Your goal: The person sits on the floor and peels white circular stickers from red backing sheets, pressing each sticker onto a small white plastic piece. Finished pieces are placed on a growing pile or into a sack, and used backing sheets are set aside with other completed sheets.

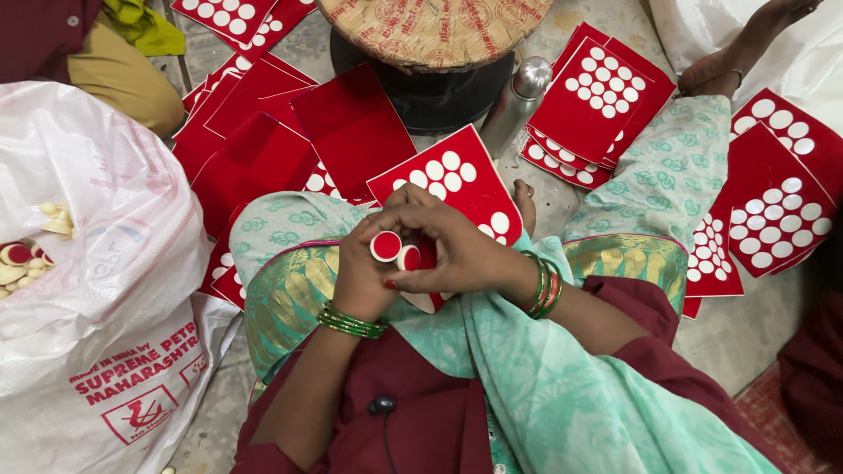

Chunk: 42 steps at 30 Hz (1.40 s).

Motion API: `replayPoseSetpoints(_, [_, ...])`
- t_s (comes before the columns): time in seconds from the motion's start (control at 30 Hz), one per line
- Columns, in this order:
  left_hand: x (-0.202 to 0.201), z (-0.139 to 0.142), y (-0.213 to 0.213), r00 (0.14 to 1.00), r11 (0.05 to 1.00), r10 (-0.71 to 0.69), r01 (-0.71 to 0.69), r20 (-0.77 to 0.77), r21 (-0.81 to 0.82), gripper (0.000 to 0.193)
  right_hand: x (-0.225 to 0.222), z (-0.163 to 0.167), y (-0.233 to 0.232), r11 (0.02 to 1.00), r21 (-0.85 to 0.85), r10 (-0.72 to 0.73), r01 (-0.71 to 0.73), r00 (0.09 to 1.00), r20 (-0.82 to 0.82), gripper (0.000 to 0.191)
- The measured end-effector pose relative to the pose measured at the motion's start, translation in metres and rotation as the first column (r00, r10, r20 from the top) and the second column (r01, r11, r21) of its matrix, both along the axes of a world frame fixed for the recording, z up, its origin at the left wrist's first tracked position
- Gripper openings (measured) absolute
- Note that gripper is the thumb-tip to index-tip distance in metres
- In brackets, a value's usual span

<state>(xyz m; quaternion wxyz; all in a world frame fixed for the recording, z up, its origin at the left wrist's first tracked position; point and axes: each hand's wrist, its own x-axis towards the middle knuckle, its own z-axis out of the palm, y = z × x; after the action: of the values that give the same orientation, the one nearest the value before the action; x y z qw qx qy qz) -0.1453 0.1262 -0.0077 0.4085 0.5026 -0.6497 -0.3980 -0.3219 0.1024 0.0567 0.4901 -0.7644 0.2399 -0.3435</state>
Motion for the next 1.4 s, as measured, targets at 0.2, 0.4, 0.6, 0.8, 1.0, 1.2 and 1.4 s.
replayPoseSetpoints(0.2, [0.011,0.016,-0.003,0.995,0.977,-0.082,0.07,-0.048,-0.203,0.029,-0.016,-0.011,-0.004,0.996,0.082,-0.031,0.024,0.996,0.087,0.05])
replayPoseSetpoints(0.4, [0.031,0.035,-0.007,0.997,0.971,-0.059,0.07,0.053,-0.227,0.041,-0.045,-0.025,-0.033,0.679,-0.29,-0.706,0.674,0.708,-0.005,0.043])
replayPoseSetpoints(0.6, [0.056,0.026,-0.009,0.994,0.988,0.043,-0.027,0.105,-0.151,0.041,-0.053,-0.05,-0.044,0.73,0.437,-0.575,0.526,0.818,-0.023,0.033])
replayPoseSetpoints(0.8, [0.163,-0.023,-0.043,0.726,0.884,0.362,-0.466,-0.585,-0.031,0.016,-0.058,-0.056,-0.048,0.698,0.358,-0.664,0.62,0.747,0.002,0.022])
replayPoseSetpoints(1.0, [0.395,-0.051,-0.081,-0.184,0.754,0.379,-0.508,-0.907,0.417,0.024,-0.052,-0.055,-0.046,0.72,0.386,-0.651,0.577,0.754,0.086,0.023])
replayPoseSetpoints(1.2, [0.253,-0.069,-0.075,0.407,0.923,0.33,-0.327,-0.852,0.201,0.032,-0.048,-0.051,-0.049,0.704,0.434,-0.677,0.562,0.716,0.172,0.024])
replayPoseSetpoints(1.4, [0.017,-0.049,-0.042,0.938,0.983,0.126,-0.162,-0.324,-0.086,0.092,-0.036,-0.053,-0.046,0.723,0.415,-0.663,0.553,0.724,0.19,0.024])
